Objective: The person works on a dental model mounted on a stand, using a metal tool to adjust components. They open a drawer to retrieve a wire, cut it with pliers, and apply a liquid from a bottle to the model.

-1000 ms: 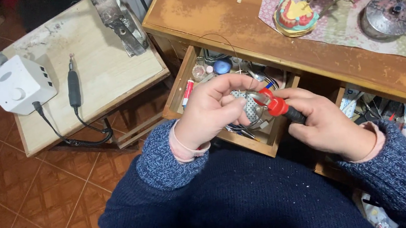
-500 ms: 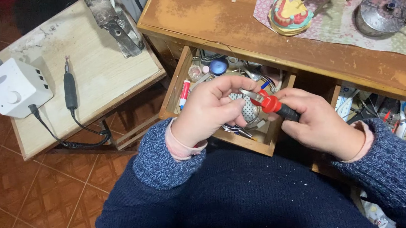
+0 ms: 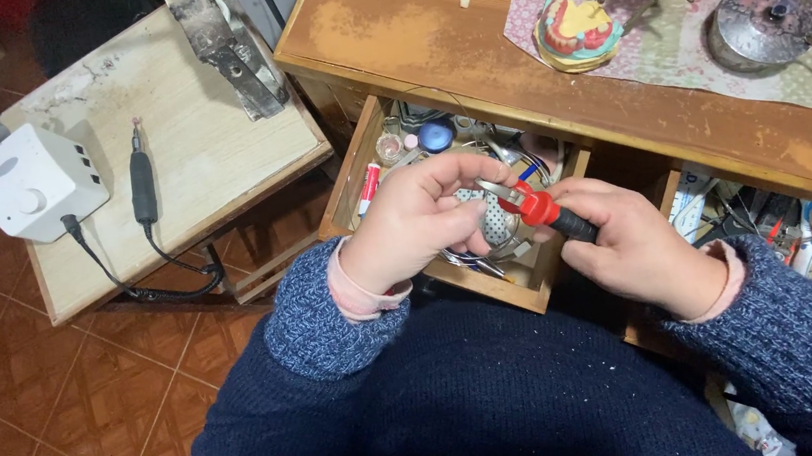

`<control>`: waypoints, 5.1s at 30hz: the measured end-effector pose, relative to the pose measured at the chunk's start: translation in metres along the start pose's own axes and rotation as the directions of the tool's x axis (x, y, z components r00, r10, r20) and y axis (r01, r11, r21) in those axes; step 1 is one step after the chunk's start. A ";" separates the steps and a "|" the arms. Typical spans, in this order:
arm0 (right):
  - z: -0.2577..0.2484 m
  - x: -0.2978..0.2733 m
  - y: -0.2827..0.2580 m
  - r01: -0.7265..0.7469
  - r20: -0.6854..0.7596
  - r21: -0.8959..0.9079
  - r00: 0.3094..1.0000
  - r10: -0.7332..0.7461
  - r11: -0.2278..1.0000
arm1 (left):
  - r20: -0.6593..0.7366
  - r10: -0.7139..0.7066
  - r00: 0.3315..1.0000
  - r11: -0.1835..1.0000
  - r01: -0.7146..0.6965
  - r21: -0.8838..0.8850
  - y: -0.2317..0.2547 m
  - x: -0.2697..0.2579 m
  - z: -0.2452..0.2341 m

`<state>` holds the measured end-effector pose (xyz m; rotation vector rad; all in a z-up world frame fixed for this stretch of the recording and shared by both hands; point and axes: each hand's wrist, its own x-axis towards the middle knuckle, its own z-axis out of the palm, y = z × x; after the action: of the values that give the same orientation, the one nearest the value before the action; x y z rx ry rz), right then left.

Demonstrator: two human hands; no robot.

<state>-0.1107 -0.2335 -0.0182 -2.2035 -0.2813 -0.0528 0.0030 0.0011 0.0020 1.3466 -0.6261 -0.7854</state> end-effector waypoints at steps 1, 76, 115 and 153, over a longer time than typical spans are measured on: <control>0.000 0.000 0.000 0.001 -0.001 0.000 1.000 -0.001 1.000 | 0.000 0.001 1.000 1.000 -0.001 0.001 -0.001 0.000 0.000; -0.050 -0.039 -0.009 0.037 -0.070 -0.102 0.997 -0.044 0.994 | 0.589 0.431 0.683 0.790 -0.602 0.120 0.054 0.011 -0.024; -0.069 -0.034 -0.006 0.470 -0.707 0.581 0.696 0.126 0.665 | -0.137 0.261 0.956 0.893 -0.293 -0.342 -0.037 0.034 0.018; -0.045 -0.022 -0.011 0.151 -0.196 0.803 0.980 0.016 0.577 | 0.175 0.647 0.742 0.576 -0.626 0.526 0.023 0.036 0.030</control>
<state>-0.1321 -0.2670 0.0147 -1.2298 -0.2214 -0.1388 0.0041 -0.0446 0.0271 1.4904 -1.2987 0.0511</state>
